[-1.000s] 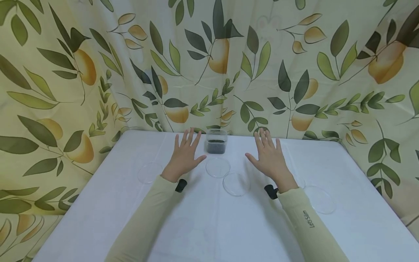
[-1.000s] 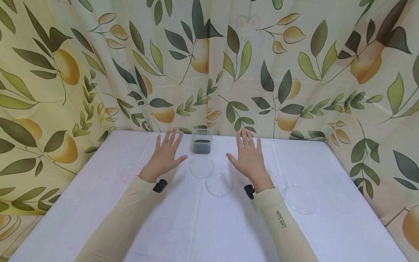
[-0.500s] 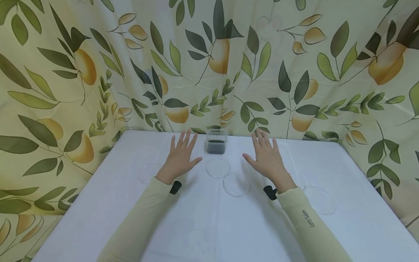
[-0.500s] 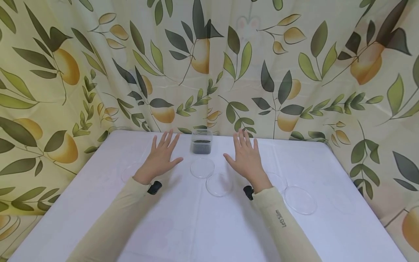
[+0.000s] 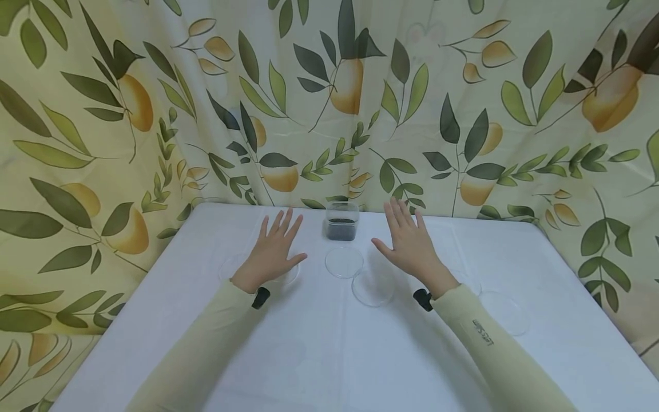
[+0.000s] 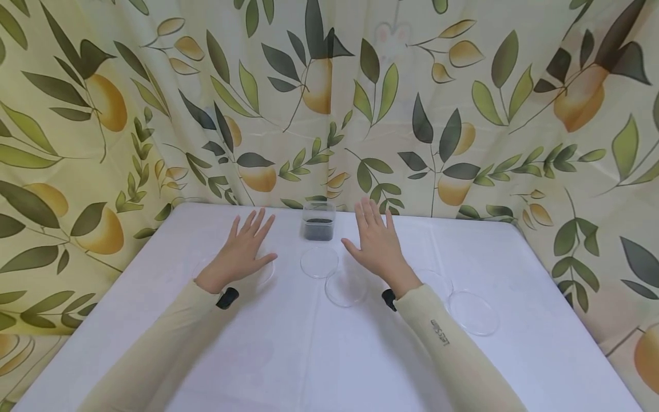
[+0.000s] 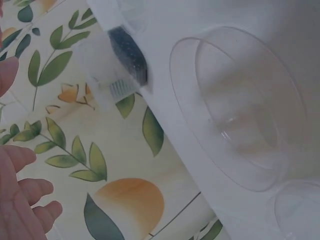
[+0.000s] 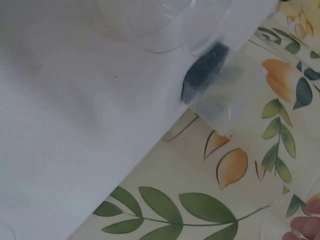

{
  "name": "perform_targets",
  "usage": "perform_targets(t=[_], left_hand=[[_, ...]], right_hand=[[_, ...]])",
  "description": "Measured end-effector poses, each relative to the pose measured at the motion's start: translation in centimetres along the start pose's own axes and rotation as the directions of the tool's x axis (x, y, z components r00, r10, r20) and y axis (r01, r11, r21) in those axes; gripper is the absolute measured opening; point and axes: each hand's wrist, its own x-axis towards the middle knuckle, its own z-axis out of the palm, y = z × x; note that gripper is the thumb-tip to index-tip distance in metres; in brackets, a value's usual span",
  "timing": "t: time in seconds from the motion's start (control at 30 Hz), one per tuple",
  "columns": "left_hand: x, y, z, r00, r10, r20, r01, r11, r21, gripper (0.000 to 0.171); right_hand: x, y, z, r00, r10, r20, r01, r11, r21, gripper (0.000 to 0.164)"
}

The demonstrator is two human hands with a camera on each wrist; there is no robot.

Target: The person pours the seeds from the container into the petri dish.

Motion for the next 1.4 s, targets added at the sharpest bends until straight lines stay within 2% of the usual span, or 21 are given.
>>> perform_targets(t=[0.2,0.4,0.5,0.67,1.07,1.4], left_hand=[[-0.6,-0.8,-0.1,0.999,0.042,0.012,-0.042,0.999,-0.005,0.082],[-1.5,-1.7,-0.2,0.994,0.093,0.052,-0.093,0.996,-0.007,0.080],[-2.0,-2.3,-0.1,0.992,0.108,0.069,-0.109,0.994,0.004,0.080],[-2.6,-3.2,0.0,0.988,0.144,0.061,-0.146,0.989,0.029,0.078],[-3.5,-5.5,0.8,0.983,0.158,0.091,-0.165,0.984,0.072,0.077],[-3.2,-6.4,1.3,0.972,0.179,0.154,-0.194,0.977,0.087,0.077]], right_hand=[[0.8,0.1,0.9,0.998,-0.061,-0.021,0.061,0.998,0.006,0.084],[1.4,0.8,2.0,0.990,-0.127,-0.062,0.127,0.992,-0.005,0.082],[1.7,1.2,2.4,0.988,-0.144,-0.058,0.144,0.990,0.002,0.082],[2.3,1.5,3.1,0.986,-0.158,-0.058,0.160,0.987,0.028,0.081],[4.0,2.4,3.9,0.981,-0.189,-0.036,0.192,0.976,0.103,0.079],[5.7,2.9,4.6,0.979,-0.203,0.015,0.196,0.963,0.184,0.080]])
